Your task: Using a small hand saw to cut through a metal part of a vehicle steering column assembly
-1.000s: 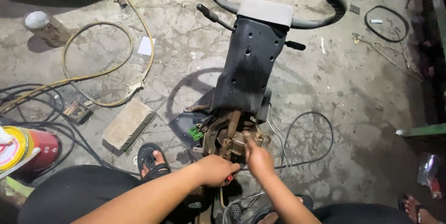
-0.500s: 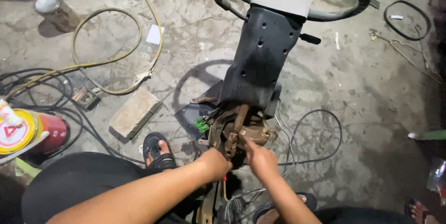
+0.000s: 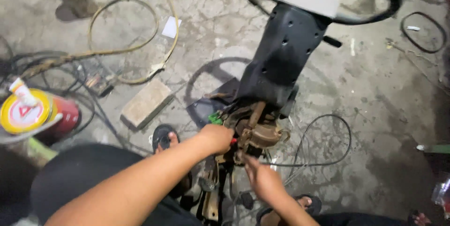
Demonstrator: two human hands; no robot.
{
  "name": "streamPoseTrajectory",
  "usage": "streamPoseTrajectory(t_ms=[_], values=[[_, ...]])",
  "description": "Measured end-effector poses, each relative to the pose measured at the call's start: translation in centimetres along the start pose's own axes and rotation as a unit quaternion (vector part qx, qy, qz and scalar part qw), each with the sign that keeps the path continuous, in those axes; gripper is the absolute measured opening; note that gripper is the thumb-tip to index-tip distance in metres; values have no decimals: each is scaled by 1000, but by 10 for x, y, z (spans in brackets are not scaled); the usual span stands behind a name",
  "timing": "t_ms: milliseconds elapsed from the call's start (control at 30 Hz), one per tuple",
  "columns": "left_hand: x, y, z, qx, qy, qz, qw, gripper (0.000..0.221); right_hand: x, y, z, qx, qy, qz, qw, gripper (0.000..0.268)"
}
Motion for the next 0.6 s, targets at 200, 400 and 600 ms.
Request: streamPoseTrajectory(t_ms=[200,400,600], values=[[-11,-2,-10,-96,125,-155,975,31,-16,-24,15,39,61,13,997,48],[28,39,17,-364,107,-202,903,27,15,1,-26,-76,26,-135,988,55],[-1,9,32,-404,86,-205,887,22,16,-9,-17,6,27,-191,981,44]])
Point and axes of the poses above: each hand's wrist, its own x-axis towards the middle knuckle, its own y-axis out of the palm, z = x × y, the point moved 5 cm from there along x, towards the middle knuckle, and after that the axes turned 7 degrees about -x, right-handed, at the moved point
